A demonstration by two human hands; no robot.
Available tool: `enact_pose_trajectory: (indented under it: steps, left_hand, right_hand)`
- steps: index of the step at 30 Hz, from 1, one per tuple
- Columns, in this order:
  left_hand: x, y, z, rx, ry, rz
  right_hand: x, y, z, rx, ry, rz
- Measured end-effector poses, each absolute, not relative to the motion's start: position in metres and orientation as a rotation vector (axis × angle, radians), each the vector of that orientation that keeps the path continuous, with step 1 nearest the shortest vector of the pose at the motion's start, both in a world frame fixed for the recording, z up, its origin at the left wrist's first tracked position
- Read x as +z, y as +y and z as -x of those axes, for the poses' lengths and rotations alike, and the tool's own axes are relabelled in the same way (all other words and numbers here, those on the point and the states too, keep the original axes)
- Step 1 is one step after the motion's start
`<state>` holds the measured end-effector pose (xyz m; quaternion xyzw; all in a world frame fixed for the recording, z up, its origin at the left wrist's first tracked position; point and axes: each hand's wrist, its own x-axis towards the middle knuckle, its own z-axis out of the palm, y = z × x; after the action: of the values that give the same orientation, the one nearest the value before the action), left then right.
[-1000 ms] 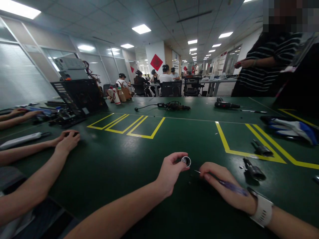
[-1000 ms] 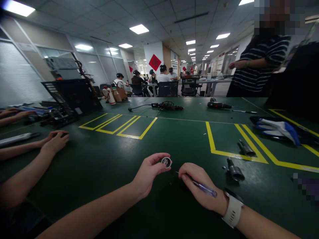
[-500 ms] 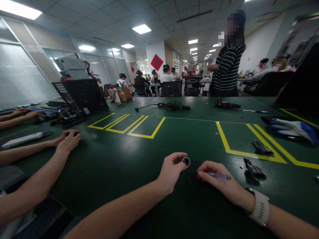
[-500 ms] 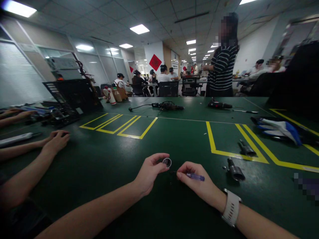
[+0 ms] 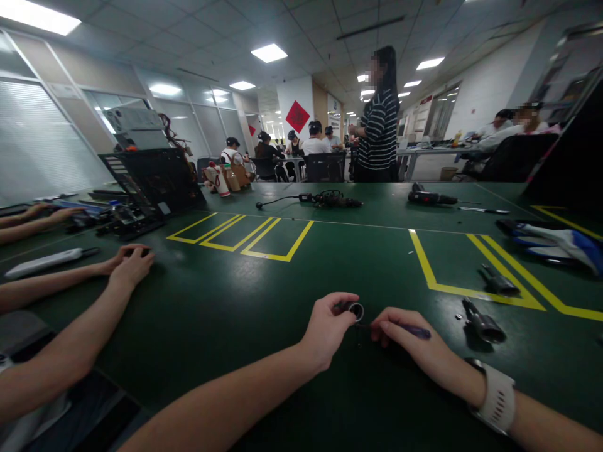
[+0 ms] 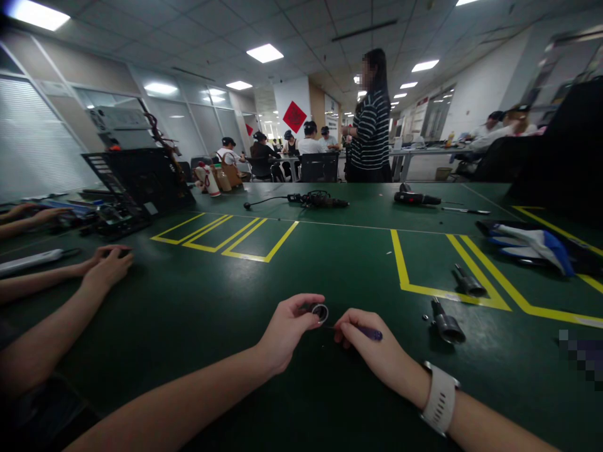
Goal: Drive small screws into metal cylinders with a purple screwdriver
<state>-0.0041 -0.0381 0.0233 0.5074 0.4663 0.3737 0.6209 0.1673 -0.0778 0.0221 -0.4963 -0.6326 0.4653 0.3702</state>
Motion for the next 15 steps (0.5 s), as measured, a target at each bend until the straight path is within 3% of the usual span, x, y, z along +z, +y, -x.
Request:
enact_pose_trajectory:
  steps: [15]
  left_hand:
    - [0.022, -0.035, 0.002, 0.953, 1.095, -1.092]
  right_hand:
    - [0.012, -0.083, -0.165, 1.072, -1.704, 1.261]
